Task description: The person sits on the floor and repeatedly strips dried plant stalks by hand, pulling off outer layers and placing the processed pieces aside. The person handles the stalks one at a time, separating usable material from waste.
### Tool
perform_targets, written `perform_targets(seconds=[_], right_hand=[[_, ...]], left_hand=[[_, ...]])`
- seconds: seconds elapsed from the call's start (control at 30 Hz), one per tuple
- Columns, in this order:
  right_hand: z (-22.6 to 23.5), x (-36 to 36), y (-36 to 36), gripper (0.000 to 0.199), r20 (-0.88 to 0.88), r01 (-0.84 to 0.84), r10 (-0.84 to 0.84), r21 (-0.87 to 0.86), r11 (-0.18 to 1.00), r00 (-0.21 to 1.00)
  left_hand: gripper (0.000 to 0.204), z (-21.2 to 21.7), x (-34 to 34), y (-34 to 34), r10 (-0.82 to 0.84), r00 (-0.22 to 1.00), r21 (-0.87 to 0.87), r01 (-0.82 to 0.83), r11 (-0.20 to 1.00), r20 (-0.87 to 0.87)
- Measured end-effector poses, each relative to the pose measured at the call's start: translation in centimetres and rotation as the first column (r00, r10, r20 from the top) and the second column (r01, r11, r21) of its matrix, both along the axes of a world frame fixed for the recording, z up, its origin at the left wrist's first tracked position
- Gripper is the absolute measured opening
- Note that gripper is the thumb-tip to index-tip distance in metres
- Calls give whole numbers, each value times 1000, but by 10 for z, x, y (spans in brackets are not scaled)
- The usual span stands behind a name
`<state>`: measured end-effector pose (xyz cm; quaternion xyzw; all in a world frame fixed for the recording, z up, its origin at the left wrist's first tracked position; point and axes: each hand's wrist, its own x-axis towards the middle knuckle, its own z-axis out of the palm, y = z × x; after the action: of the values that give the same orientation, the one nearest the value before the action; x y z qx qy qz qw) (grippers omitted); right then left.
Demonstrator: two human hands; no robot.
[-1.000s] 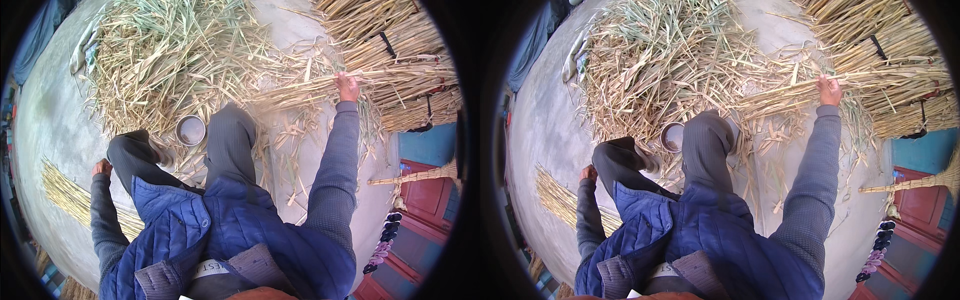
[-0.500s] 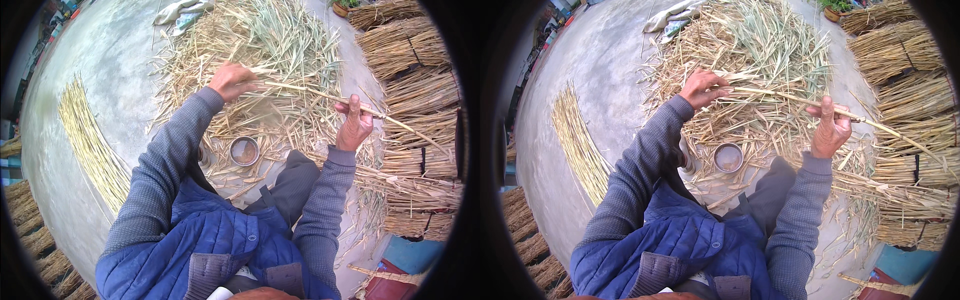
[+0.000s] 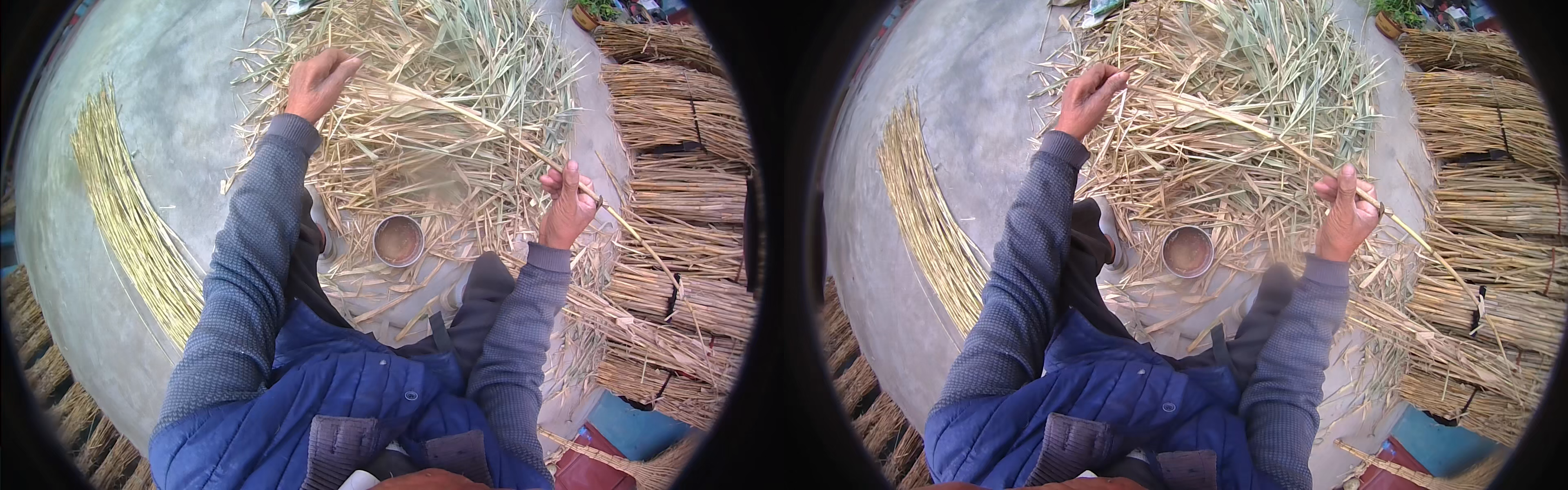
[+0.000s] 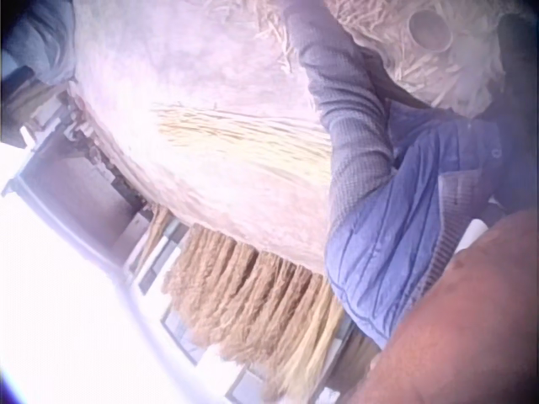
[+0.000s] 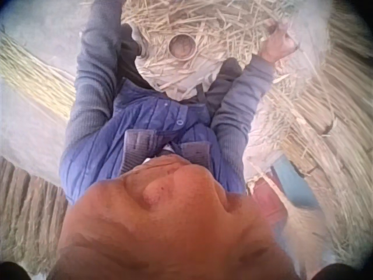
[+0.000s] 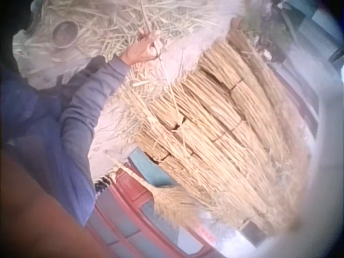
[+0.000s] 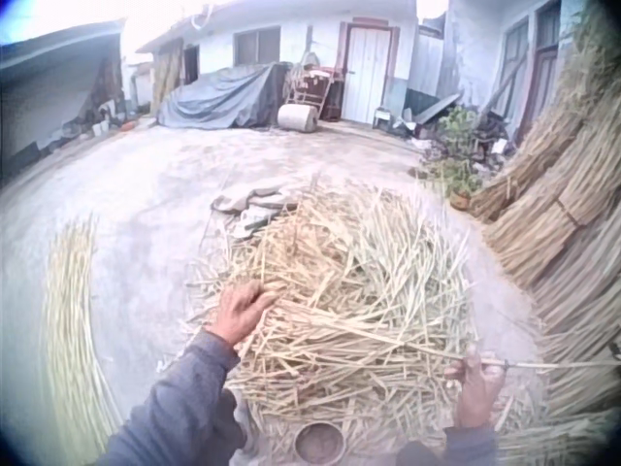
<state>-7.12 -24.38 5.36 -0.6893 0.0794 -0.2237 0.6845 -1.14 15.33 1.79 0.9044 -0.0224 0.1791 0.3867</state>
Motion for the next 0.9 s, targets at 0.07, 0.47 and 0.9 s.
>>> perform_targets(seconds=[0.07,0.47,0.9], right_hand=[[-8,1,15,36,-6,-63,63,34,997,998],[-21,-27,39,29,-61,-273,298,261,926,953],[-12,-45,-14,27,-42,-148,160,208,967,986]], left_hand=[[42,0,1,-22,-1,990,427,-60,902,143],[21,-1,-6,-120,-636,770,-299,595,746,-54],[25,-7,-5,-131,-681,702,-440,556,706,-206]])
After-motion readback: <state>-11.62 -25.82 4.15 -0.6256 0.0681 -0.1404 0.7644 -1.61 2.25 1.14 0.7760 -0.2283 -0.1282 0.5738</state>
